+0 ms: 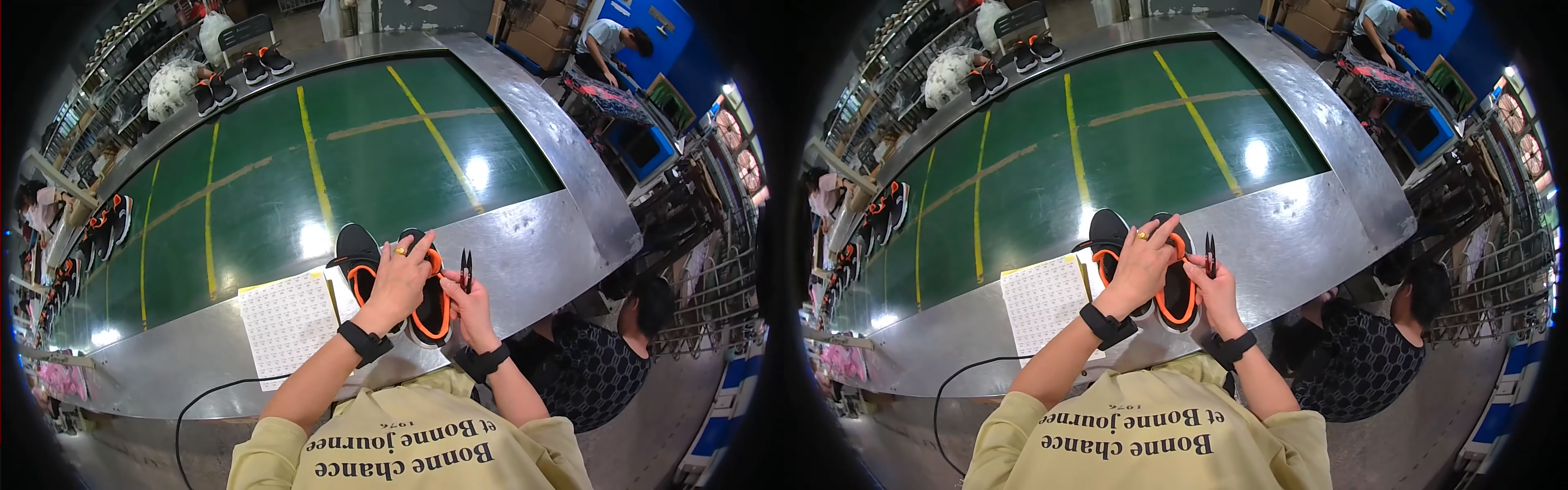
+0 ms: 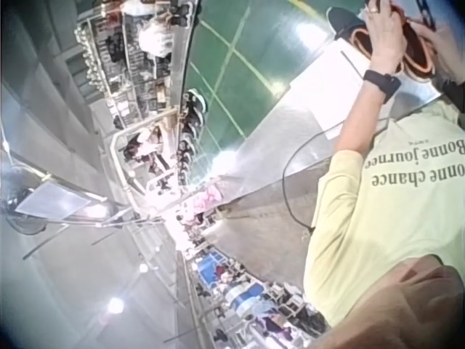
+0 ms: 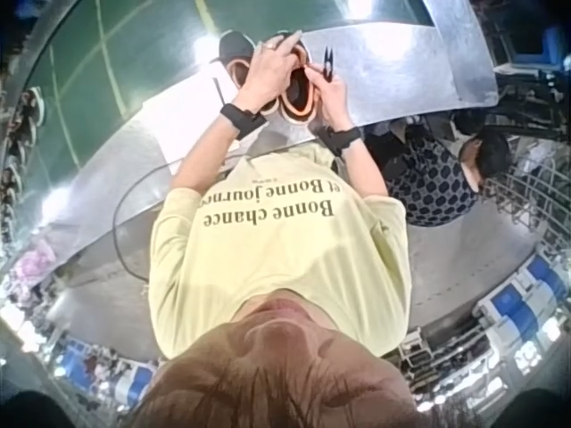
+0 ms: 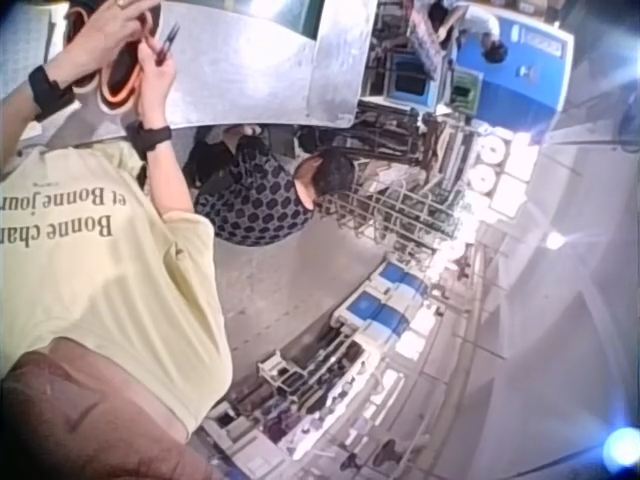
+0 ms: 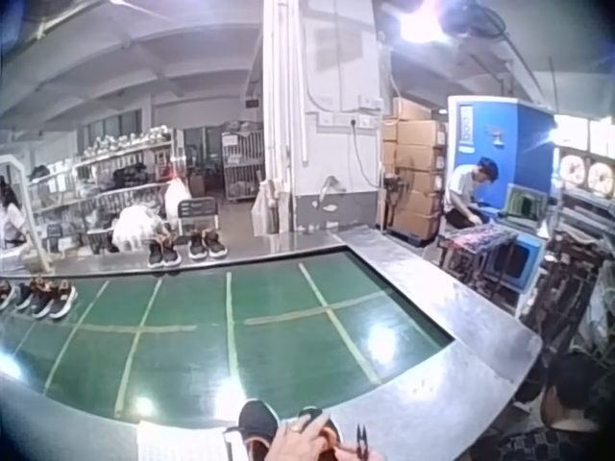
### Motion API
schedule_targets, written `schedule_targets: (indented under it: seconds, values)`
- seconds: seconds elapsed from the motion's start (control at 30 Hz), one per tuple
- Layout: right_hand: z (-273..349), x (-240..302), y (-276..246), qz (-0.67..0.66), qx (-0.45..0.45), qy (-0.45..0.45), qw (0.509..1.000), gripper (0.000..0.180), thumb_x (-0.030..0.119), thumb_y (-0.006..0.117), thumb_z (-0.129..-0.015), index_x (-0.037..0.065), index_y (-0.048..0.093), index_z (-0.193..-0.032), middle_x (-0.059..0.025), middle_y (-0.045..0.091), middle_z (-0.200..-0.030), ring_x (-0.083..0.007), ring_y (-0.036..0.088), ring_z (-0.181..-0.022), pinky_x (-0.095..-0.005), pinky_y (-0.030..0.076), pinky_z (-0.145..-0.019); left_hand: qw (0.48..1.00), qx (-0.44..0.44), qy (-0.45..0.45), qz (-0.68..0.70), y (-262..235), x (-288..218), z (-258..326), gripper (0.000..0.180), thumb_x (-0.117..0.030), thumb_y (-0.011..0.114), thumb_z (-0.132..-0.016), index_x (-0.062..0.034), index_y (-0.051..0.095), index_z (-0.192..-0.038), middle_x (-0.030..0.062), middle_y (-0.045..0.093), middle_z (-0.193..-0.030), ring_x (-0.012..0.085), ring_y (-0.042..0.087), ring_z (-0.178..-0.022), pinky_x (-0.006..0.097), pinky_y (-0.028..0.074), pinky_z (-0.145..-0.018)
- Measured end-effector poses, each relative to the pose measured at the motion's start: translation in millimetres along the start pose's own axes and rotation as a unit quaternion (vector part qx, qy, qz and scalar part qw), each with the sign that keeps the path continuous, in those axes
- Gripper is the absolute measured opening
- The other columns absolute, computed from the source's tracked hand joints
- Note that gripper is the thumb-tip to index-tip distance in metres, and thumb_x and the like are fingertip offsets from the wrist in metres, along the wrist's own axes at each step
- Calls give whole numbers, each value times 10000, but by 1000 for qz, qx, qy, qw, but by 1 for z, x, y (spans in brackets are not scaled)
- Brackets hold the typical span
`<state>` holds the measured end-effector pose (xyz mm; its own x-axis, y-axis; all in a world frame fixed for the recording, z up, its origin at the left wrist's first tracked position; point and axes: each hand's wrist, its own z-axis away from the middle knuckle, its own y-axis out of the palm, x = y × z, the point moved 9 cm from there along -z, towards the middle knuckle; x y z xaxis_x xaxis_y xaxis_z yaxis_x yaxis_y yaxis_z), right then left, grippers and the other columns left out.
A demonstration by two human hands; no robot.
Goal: Trimming loose threads and inspecting shoes at a shoe factory conveyor belt.
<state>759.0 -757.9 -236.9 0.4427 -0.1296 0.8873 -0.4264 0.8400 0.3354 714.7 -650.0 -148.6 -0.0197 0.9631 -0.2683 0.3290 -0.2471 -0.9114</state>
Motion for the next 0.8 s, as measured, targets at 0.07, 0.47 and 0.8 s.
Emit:
schedule_targets:
  seconds: [0.07,0.47,0.8]
  values:
    - [0,1,-1,5,-3,-1,1000,251,132,652,-820,-8,590,-1019,45,537,-654,-10,426,-451,-158,335,-382,999,42,1,-23,-2,-6,-3,30,-58,638,-705,-46,624,-729,102,400,-1353,324,412,-1189,481,355,-957]
    - [-1,11,-6,70,-32,-20,997,252,198,601,-868,3,569,-1025,73,429,-573,-14,366,-425,-180,305,-395,742,-178,-254,595,-78,112,13,240,-210,544,-899,-44,642,-1041,75,547,-1188,158,538,-1040,289,452,-851]
    - [21,43,-20,154,-71,-116,979,275,269,492,-928,13,592,-925,54,402,-549,-31,347,-434,-206,290,-415,865,-2,-386,319,-41,169,81,250,-269,592,-856,-29,663,-847,128,656,-967,231,609,-946,320,436,-867]
